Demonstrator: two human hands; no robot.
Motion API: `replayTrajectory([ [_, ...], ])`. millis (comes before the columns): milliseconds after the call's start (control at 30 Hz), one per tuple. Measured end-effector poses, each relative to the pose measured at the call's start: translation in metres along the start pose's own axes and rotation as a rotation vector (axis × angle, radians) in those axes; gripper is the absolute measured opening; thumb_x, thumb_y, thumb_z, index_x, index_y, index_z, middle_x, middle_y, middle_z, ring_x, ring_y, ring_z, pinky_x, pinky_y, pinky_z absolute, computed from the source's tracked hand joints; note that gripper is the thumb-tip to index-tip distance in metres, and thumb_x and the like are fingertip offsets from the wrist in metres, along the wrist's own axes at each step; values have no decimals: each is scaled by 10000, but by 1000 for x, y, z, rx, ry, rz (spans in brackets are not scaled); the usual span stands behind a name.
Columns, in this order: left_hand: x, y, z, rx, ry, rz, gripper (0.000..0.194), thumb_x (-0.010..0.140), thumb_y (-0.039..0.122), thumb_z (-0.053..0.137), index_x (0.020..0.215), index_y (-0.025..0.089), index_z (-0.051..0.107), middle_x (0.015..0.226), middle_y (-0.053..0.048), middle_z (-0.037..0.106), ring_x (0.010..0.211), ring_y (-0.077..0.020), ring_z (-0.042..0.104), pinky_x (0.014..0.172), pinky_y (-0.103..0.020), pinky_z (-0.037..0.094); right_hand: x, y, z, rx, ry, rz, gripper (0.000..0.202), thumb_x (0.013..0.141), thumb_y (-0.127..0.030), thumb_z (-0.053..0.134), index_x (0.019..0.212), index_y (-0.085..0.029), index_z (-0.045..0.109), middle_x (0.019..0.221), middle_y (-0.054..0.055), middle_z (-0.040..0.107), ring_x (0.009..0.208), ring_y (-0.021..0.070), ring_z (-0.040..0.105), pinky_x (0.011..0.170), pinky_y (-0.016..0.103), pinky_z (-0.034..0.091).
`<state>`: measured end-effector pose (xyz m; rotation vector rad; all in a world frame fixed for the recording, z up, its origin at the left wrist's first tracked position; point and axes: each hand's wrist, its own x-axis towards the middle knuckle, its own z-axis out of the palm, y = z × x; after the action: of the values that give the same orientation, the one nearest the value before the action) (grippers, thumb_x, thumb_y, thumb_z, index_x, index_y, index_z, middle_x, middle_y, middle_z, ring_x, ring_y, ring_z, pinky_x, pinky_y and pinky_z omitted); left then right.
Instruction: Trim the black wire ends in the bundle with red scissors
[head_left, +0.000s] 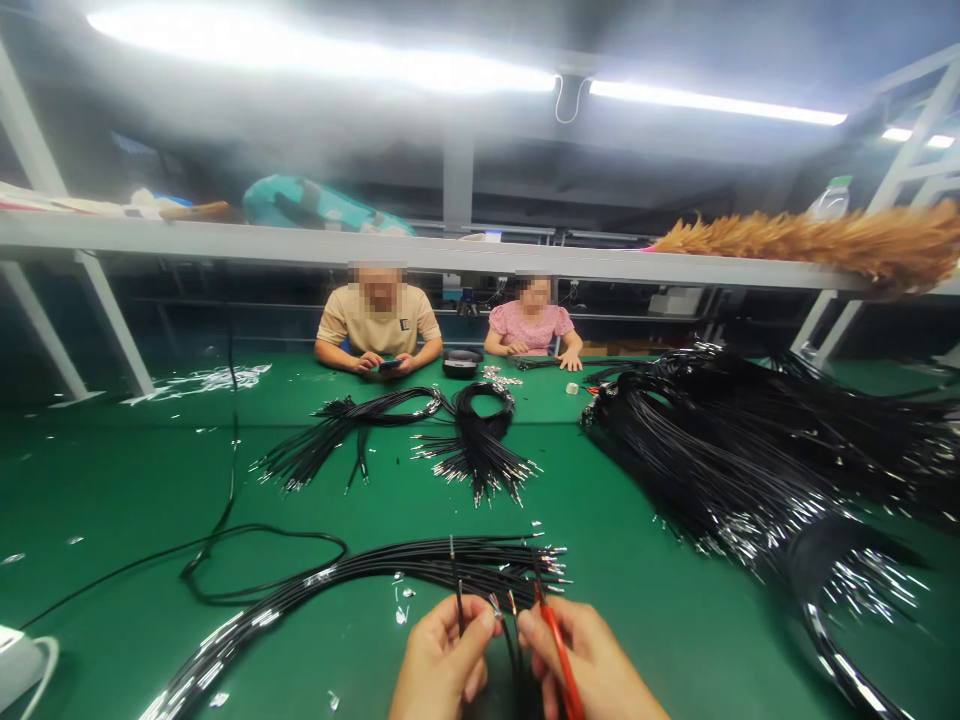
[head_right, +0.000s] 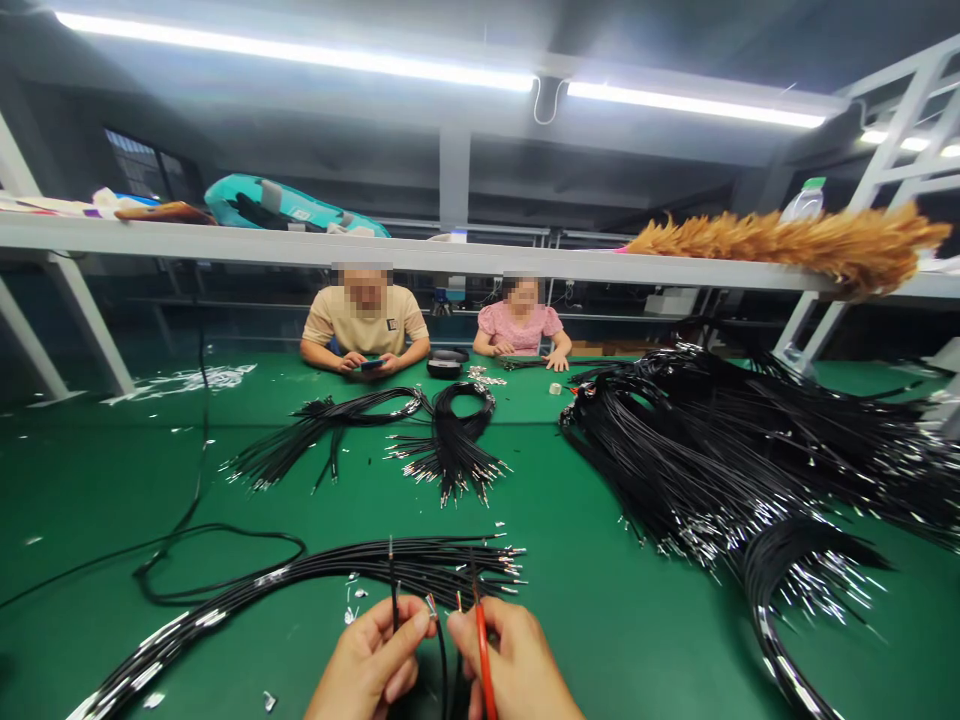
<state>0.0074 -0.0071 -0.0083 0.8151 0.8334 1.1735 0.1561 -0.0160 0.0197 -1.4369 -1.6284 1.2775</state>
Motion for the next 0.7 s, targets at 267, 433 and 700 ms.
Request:
replayTrajectory([
  [267,-2,-2,6,106,51,58,338,601,413,688,644,110,544,589,4,591,278,29,300,319,-151,149,-25,-30,-35,-1538,141,-419,108,719,-223,577,627,-166,580,550,63,638,445,210,581,360,272,208],
  [433,-6,5,14,171,84,72,338,596,425,682,620,123,532,433,95,429,279,10,272,309,-145,168,-31,-46,-33,-1796,74,-528,173,628,-21,526,582,-188,530,538,36,582,420,193,536,345,303,109],
  [700,-5,2,13,184,86,107,325,607,436,664,617,147,515,414,113,374,291,-7,238,296,-153,171,-30,-74,-27,-1891,81,-512,204,625,11,461,597,-160,568,495,58,553,411,208,524,354,315,176],
])
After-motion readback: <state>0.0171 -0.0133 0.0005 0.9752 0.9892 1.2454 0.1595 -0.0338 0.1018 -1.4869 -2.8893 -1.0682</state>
